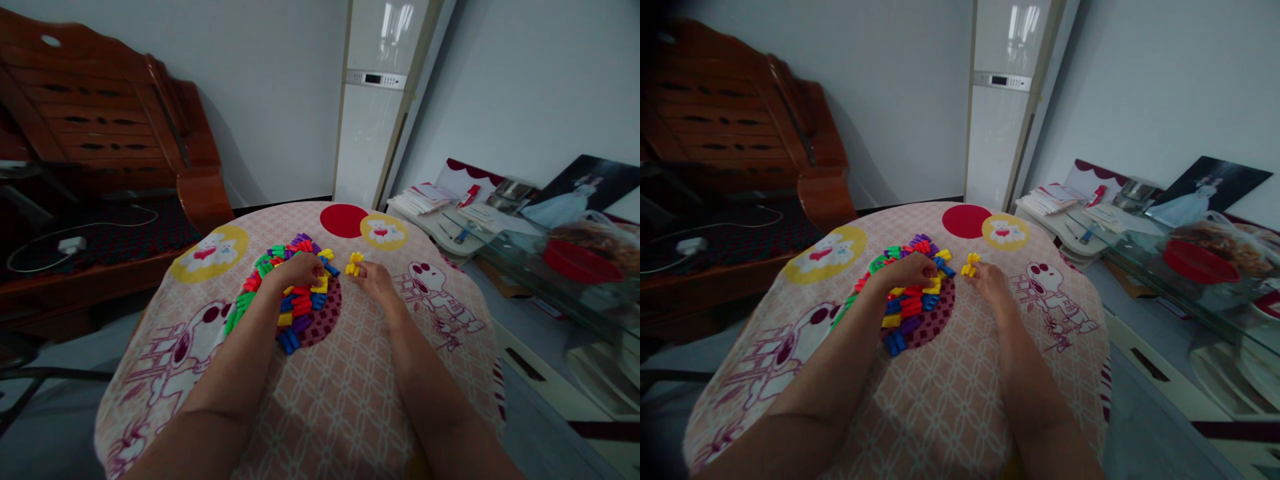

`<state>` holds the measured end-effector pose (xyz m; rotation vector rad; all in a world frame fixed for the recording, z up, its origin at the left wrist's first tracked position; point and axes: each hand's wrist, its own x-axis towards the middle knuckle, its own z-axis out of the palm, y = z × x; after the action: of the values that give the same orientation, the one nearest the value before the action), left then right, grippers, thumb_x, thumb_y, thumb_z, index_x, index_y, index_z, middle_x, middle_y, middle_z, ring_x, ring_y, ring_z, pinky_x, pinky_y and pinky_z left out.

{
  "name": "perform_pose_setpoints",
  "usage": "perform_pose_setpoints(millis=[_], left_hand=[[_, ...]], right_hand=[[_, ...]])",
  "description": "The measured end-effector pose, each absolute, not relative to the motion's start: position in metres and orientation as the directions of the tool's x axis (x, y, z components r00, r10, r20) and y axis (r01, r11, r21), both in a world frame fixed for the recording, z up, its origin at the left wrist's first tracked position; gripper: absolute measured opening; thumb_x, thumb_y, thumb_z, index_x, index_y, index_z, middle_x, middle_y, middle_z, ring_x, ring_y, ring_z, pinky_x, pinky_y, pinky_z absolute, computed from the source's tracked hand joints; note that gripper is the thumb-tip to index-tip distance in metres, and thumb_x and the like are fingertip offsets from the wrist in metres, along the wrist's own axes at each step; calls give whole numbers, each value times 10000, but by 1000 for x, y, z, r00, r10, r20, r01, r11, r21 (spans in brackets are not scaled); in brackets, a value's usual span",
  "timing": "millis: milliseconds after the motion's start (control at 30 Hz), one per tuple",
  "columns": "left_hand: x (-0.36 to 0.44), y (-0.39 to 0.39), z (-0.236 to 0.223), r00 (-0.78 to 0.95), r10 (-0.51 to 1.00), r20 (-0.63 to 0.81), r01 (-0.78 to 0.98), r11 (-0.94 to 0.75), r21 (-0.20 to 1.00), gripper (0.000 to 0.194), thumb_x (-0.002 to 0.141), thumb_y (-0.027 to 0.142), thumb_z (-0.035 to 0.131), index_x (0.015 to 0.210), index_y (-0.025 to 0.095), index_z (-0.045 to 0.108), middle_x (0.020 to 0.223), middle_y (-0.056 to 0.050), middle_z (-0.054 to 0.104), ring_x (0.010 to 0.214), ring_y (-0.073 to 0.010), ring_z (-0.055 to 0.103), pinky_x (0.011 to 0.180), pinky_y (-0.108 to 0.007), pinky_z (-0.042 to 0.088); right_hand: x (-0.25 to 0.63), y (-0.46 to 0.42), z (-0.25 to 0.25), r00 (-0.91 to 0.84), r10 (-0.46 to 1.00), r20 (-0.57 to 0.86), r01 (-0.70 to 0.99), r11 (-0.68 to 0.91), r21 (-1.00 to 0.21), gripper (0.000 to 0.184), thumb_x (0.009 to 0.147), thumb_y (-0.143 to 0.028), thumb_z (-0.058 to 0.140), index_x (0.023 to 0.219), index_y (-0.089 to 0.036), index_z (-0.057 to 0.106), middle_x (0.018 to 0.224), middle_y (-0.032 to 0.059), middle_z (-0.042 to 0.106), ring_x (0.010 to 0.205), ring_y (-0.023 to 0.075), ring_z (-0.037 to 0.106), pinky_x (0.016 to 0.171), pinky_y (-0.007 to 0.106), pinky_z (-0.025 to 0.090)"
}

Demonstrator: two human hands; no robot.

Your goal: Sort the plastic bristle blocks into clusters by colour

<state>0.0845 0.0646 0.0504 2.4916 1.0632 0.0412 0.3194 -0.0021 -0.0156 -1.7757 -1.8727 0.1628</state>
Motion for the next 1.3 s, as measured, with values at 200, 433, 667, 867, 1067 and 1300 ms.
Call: perform_pose_setpoints(millis=[200, 433, 667, 867, 1067, 1300], left_hand=[[82, 64, 53, 708, 698, -107, 664, -605, 440, 87, 704, 175, 686, 782, 164, 722, 633, 13, 653, 619, -145, 586, 604, -228, 403], [83, 69, 54, 659, 750, -49, 652, -538, 535, 176, 737, 210, 640, 853, 145, 755, 695, -16, 715, 651, -150, 633, 611, -227, 411], [88, 77, 45, 524, 840, 138, 731, -528, 432, 276, 762, 208, 662, 1014, 157, 761, 919, -61, 769, 806, -179, 686, 734, -246, 481], [108, 86, 39, 453, 858, 242, 796, -512, 323, 349, 877, 169, 519, 1174, 152, 702, 1178, -92, 728, 1068, -202, 666, 949, -269, 476], [133, 107, 30, 514, 855, 73, 839, -519, 162, 403, 850, 190, 574, 1242, 136, 652, 1255, -142, 676, 1155, -249, 630, 995, -304, 452], [129, 100, 34, 534, 842, 77, 828, -539, 157, 345, 759, 213, 667, 1088, 114, 703, 1120, -166, 706, 1084, -289, 642, 926, -312, 468]], right_hand=[[322, -1, -19, 73, 923, 378, 896, 106, -432, 181, 897, -299, 601, 939, -196, 744, 886, 89, 753, 751, 201, 658, 668, 272, 414], [323, 7, -23, 189, 894, 405, 866, 42, -498, 165, 859, -301, 621, 949, -210, 725, 762, 48, 735, 677, 188, 645, 654, 269, 418], [326, 9, -28, 300, 845, 443, 771, 59, -634, 194, 811, -342, 612, 913, -193, 683, 634, 1, 657, 574, 168, 578, 617, 270, 404], [331, 12, -35, 407, 795, 450, 675, 71, -735, 237, 811, -381, 522, 816, -193, 666, 613, 11, 636, 578, 180, 574, 589, 274, 416], [330, 11, -36, 379, 798, 469, 689, 95, -719, 302, 822, -399, 500, 864, -175, 698, 622, 24, 648, 591, 185, 584, 618, 284, 439], [330, 9, -31, 389, 806, 447, 673, 83, -735, 298, 810, -366, 510, 913, -176, 716, 623, 21, 653, 611, 189, 604, 637, 284, 469]])
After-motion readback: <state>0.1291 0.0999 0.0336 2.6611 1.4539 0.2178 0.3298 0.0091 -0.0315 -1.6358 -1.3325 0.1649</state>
